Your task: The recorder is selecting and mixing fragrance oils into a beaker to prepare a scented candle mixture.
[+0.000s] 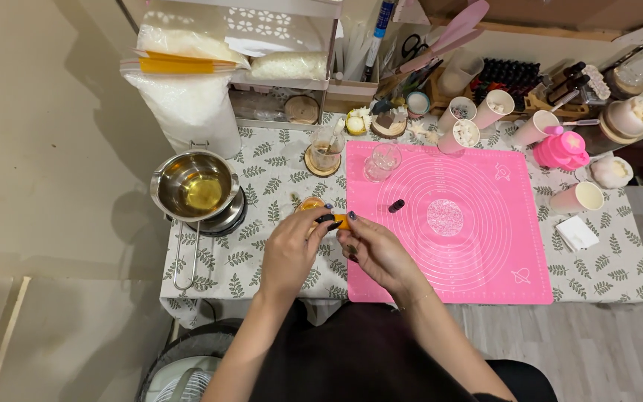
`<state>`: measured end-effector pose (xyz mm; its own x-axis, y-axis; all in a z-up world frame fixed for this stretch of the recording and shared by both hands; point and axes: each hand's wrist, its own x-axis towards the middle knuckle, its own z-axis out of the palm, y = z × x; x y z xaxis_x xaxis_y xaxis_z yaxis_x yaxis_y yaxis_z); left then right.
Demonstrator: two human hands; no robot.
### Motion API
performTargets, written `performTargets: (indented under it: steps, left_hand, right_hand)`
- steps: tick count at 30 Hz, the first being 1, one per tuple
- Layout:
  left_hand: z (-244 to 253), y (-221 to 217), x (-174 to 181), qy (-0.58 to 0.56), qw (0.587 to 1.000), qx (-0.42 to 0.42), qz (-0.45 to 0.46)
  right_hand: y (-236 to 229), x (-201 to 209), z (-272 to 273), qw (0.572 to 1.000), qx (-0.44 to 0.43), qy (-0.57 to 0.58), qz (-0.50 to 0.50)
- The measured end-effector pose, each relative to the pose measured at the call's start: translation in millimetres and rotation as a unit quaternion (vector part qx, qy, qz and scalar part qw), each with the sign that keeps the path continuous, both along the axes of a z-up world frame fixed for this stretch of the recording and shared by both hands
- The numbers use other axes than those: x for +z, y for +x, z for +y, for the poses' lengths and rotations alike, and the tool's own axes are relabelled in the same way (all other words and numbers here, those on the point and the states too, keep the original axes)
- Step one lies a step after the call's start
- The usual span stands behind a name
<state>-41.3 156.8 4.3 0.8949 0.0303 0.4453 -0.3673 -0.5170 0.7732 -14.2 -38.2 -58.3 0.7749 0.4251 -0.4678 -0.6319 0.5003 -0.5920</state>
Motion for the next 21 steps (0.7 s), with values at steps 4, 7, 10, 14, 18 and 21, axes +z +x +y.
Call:
performTargets:
  steps: [4, 7, 10, 14, 18, 21]
  left_hand:
    - [-3, 17, 0, 0.021, 0.997, -0.002, 0.076]
    - [0, 26, 6, 0.129, 0.963, -0.008, 0.236]
    - [4, 31, 14, 0.182, 0.922, -0.022, 0.341]
    - [6, 26, 7, 0.003, 0.962, -0.062, 0.267]
    - [6, 21, -2, -0.089, 0.970, -0.121, 0.190]
    - [8, 23, -11, -0.090, 0.972, -0.115, 0.185]
  right_hand:
    - [2, 8, 0, 0.997, 0.005, -0.036, -0.073]
    - [3, 6, -1, 0.989, 0.005, -0.090, -0.116]
    - [7, 0, -2, 0.992, -0.011, -0.079, -0.101]
    - [12, -10, -6, 0.997, -0.059, -0.021, -0.040]
    - [18, -30, -15, 0.997, -0.065, -0.009, -0.036]
    - [21, -25, -7, 0.998, -0.053, -0.022, -0.036]
